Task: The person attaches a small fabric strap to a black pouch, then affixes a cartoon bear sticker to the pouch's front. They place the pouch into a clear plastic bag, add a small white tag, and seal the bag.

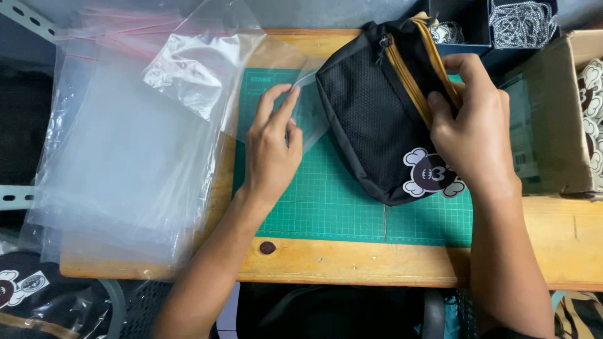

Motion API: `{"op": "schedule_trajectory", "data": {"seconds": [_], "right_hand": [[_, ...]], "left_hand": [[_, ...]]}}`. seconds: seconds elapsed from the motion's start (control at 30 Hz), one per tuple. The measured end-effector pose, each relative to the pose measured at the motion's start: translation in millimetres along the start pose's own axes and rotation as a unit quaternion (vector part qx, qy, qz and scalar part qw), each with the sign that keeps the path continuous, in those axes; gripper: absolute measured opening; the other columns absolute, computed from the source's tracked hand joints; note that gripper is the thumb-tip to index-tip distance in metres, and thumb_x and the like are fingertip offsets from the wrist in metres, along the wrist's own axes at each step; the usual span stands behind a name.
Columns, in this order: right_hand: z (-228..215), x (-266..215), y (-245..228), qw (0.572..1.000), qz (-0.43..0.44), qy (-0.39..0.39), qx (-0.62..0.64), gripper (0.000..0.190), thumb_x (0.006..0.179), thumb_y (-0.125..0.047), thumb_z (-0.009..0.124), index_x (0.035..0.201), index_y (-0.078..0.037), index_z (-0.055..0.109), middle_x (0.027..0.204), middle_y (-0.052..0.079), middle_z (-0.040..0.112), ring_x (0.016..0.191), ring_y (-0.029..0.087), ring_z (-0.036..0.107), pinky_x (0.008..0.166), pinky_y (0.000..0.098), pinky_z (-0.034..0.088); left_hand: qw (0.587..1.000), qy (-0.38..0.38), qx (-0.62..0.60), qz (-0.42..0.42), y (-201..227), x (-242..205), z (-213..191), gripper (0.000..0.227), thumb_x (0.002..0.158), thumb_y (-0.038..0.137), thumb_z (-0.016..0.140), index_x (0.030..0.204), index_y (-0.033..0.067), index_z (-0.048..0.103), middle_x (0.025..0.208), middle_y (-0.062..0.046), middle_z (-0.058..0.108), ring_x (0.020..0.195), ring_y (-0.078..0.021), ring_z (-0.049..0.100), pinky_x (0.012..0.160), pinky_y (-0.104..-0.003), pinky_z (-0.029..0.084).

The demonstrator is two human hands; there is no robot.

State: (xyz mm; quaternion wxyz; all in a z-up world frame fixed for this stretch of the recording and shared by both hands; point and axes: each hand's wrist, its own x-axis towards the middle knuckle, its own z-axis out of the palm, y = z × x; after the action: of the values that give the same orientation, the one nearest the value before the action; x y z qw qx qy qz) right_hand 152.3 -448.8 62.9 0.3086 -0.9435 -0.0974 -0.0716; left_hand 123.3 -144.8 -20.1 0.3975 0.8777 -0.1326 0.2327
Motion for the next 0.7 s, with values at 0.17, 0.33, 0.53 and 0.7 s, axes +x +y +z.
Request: {"op": "schedule_trajectory", "data": {"seconds": [0.17,0.33,0.53,0.7], "right_hand": [[-3.6,1.7,-10.7,0.998,-0.010,-0.060,0.002,0.035,0.107,0.000,0.065,0.141,-0.009,0.060,0.090,0.013,0.074,0.074,0.042,0.059,0.077,0.0473,0.045],[2.2,5.1,-20.5,0.979,-0.001,-0.203,0.017,0.038,0.105,-0.004,0.066,0.142,-0.014,0.066,0.072,0.010,0.062,0.069,0.027,0.044,0.071,0.0390,0.042],[22.2,10.3,-8.2,0.958,0.054,-0.269,0.084,0.026,0.111,-0.012,0.066,0.137,-0.015,0.069,0.087,0.003,0.072,0.079,0.014,0.052,0.072,0.0347,0.045],[38.6,10.9,-9.9,0.966,-0.021,-0.248,0.075,0.029,0.110,-0.012,0.063,0.135,-0.015,0.076,0.112,0.026,0.083,0.090,0.055,0.075,0.080,0.0632,0.055]], "left_hand": [[1.000,-0.019,0.016,-0.008,-0.8,0.1,-0.6,0.055,0.103,-0.015,0.054,0.157,-0.0044,0.063,0.158,-0.020,0.063,0.123,-0.0386,0.077,0.098,-0.047,0.063],[0.998,-0.057,0.023,-0.011,0.5,1.4,-0.4,0.061,0.099,-0.015,0.054,0.157,-0.0036,0.065,0.161,-0.016,0.066,0.139,-0.0394,0.074,0.101,-0.049,0.065],[0.988,-0.113,0.084,0.064,10.0,1.0,-5.3,0.069,0.096,-0.005,0.066,0.164,0.0068,0.062,0.165,-0.008,0.067,0.114,-0.0359,0.082,0.079,-0.049,0.065],[0.977,-0.180,0.101,0.052,7.6,0.8,-3.6,0.084,0.090,-0.002,0.059,0.172,0.0131,0.054,0.174,-0.014,0.055,0.105,-0.0528,0.080,0.077,-0.061,0.068]]}}
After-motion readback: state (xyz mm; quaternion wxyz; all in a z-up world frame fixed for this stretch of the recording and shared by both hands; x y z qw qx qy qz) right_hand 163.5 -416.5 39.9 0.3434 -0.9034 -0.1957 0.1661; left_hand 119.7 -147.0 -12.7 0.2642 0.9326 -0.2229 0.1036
